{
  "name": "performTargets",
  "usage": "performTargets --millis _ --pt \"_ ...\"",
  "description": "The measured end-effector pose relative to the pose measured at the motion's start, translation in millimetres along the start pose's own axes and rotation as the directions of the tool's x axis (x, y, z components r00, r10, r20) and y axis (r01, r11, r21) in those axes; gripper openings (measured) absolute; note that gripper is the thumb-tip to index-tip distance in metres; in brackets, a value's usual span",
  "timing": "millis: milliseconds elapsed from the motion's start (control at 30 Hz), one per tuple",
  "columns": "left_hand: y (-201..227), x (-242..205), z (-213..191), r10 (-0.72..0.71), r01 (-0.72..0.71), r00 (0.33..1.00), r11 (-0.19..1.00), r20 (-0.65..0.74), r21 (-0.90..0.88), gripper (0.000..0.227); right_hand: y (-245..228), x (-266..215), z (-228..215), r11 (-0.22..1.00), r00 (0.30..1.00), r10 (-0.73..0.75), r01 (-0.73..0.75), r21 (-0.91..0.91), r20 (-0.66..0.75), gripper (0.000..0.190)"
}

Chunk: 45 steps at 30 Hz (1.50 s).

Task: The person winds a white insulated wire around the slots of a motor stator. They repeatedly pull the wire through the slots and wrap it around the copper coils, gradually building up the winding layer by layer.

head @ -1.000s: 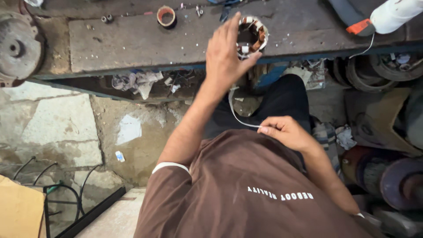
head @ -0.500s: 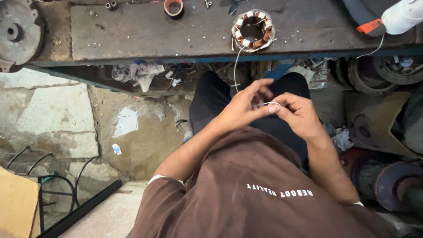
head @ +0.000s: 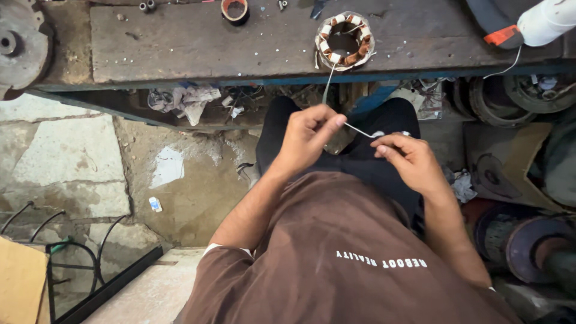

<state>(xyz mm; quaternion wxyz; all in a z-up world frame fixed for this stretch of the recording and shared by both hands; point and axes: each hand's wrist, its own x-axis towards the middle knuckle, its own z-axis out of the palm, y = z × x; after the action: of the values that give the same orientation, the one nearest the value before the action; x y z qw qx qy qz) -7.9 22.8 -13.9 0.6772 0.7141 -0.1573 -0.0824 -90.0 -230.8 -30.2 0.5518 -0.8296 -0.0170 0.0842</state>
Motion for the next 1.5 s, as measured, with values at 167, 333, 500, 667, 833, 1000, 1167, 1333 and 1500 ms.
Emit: performTargets --millis 167,333,500,667,833,1000,1167,1333,1500 --pt "2 2 -8 0.114 -0.093 0.975 0.989 -0.189 0.117 0.020 -19 4 -8 0.996 0.997 0.039 -0.044 -0.083 -0.067 0.017" --pt "12 -8 4 0.066 -0.065 0.993 0.998 -0.099 0.016 0.035 -48 13 -9 0.931 0.983 -0.178 0.152 -0.331 -0.048 0.017" --pt "10 -13 16 0.041 -0.044 0.994 0.999 0.100 0.030 0.022 -72 30 -1 0.885 0.954 -0.294 0.297 -0.359 0.065 0.018" --pt "10 -10 7 0.109 -0.107 0.994 0.983 -0.009 0.153 0.013 -85 36 -8 0.842 0.919 -0.394 0.358 -0.403 -0.006 0.016" --pt "31 -1 -8 0.179 -0.177 0.984 0.968 0.003 0.179 0.013 -85 54 -20 0.673 0.808 -0.576 0.380 -0.635 -0.127 0.019" --pt "50 3 -16 0.434 -0.414 0.901 0.865 -0.008 0.284 0.018 -84 102 -44 0.789 0.743 -0.609 0.534 -0.304 -0.277 0.016" --pt "36 18 -39 0.452 -0.360 0.856 0.869 -0.250 0.340 0.022 -90 143 -47 0.771 0.755 -0.625 0.637 -0.003 -0.201 0.015" --pt "5 46 -70 0.453 -0.302 0.827 0.857 -0.332 0.418 0.017 -100 158 -41 0.744 0.745 -0.657 0.616 -0.259 -0.114 0.008" --pt "-23 78 -88 0.559 -0.235 0.705 0.764 -0.436 0.600 0.012 -97 166 -39 0.707 0.716 -0.694 0.658 -0.259 -0.076 0.010"
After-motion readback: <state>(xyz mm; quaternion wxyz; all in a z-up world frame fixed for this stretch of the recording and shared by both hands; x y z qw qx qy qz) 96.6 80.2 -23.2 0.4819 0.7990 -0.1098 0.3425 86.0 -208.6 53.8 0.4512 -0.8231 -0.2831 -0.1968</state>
